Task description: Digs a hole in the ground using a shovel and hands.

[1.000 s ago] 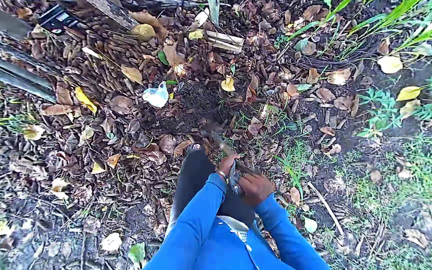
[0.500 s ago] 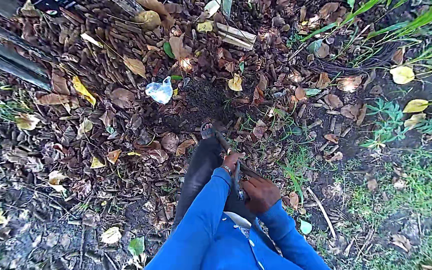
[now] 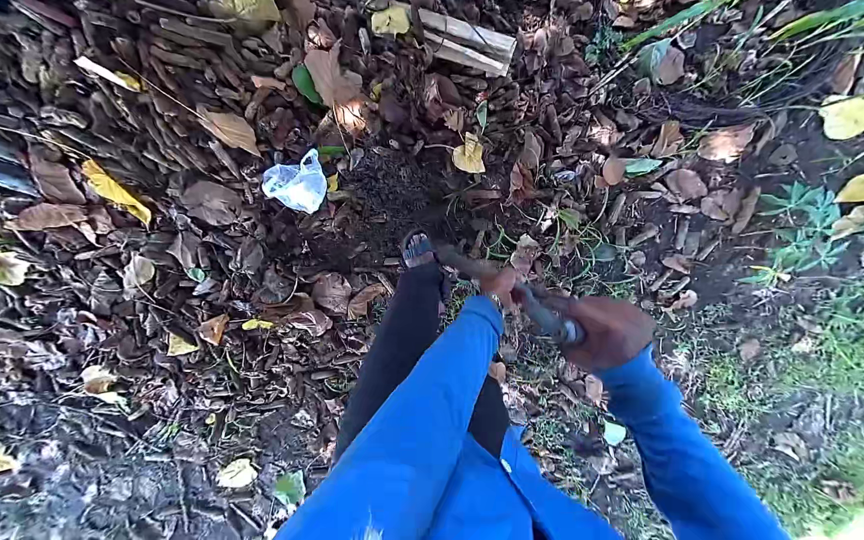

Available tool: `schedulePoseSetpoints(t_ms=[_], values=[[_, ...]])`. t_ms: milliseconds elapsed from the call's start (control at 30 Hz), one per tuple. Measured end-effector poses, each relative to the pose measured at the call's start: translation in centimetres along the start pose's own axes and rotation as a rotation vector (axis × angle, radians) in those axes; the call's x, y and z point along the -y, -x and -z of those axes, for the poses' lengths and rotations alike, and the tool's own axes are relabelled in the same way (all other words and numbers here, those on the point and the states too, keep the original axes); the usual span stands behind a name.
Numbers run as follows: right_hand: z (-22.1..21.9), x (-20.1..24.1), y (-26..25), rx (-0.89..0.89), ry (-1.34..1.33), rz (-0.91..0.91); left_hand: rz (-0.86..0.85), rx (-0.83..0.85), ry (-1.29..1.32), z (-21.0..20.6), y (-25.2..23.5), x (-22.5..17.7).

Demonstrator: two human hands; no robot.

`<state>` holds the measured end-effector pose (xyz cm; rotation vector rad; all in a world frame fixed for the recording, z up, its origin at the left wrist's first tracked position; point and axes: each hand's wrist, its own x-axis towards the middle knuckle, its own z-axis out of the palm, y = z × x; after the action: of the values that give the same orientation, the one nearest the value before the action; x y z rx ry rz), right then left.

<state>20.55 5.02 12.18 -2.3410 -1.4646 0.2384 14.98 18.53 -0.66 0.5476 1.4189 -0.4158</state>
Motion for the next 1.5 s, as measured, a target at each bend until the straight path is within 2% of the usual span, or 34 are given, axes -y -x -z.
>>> schedulePoseSetpoints(t_ms=[67,133,233,300,333,400,467,533,567,600,700,767,800,867,967,1100,1200,1300,1367,1433,1500], values=[[0.4,0.3,-3.1,-0.007,0.009,0.017,-0.036,0.021,0.057,0.4,0.4,-2.2],[0.0,2.3,-0.6,0.067,-0.011,0.031,-0.043,0.029,0.056,2.0,0.5,0.3],[-1.6,3.0,10.8,0.26,-0.173,0.088,-0.034,0.03,0.027,3.0,-2.3,10.4],[-4.2,2.2,19.4,0.303,-0.296,0.099,-0.021,-0.03,0.057,2.7,-4.3,17.6],[-6.0,2.0,23.6,0.285,-0.354,0.061,-0.004,-0.058,0.06,2.5,-4.6,20.7],[-9.5,2.5,30.7,0.167,-0.497,-0.123,0.048,-0.086,-0.029,2.8,-4.3,25.7],[-12.1,3.6,33.1,-0.042,-0.481,-0.314,0.039,-0.109,-0.123,3.1,-4.1,27.0],[-13.0,5.9,32.4,-0.166,-0.323,-0.541,0.017,-0.11,-0.148,3.9,-3.7,26.8],[-12.5,7.2,31.1,-0.183,-0.372,-0.715,0.0,-0.101,-0.151,4.7,-3.4,26.3],[-11.5,8.2,29.3,-0.218,-0.534,-0.94,-0.023,-0.085,-0.15,5.4,-3.2,25.5],[-9.1,10.9,24.2,-0.509,-1.228,-1.605,-0.054,-0.083,-0.098,7.2,-2.0,22.1],[-7.1,13.4,20.6,-0.493,-1.644,-1.896,-0.022,-0.072,-0.075,8.0,-0.6,19.6],[-6.3,14.3,18.9,-0.478,-1.819,-1.939,0.0,-0.053,-0.066,8.2,-0.3,18.6],[-5.5,15.1,15.9,-0.607,-1.947,-1.916,0.023,-0.015,-0.094,7.9,-0.1,16.9],[-4.6,14.4,11.4,-0.857,-1.874,-1.826,0.034,0.036,-0.206,6.4,0.6,13.3],[-4.7,12.3,7.1,-0.932,-1.981,-1.587,0.139,0.073,-0.258,5.0,0.8,7.8],[-4.1,11.3,4.1,-0.989,-1.984,-1.524,0.186,0.134,-0.335,5.0,1.5,4.4],[-4.0,10.5,2.3,-1.028,-1.92,-1.526,0.014,0.083,-0.752,7.3,3.7,-1.5],[-4.2,11.5,2.4,-1.037,-1.871,-1.536,-0.18,0.023,-1.012,9.7,5.0,-6.5],[-4.9,13.3,3.7,-1.028,-1.855,-1.512,-0.399,-0.066,-0.996,12.0,5.8,-10.7],[-6.4,15.2,6.8,-1.025,-1.884,-1.479,-0.522,-0.114,-0.876,14.0,7.3,-13.1]])
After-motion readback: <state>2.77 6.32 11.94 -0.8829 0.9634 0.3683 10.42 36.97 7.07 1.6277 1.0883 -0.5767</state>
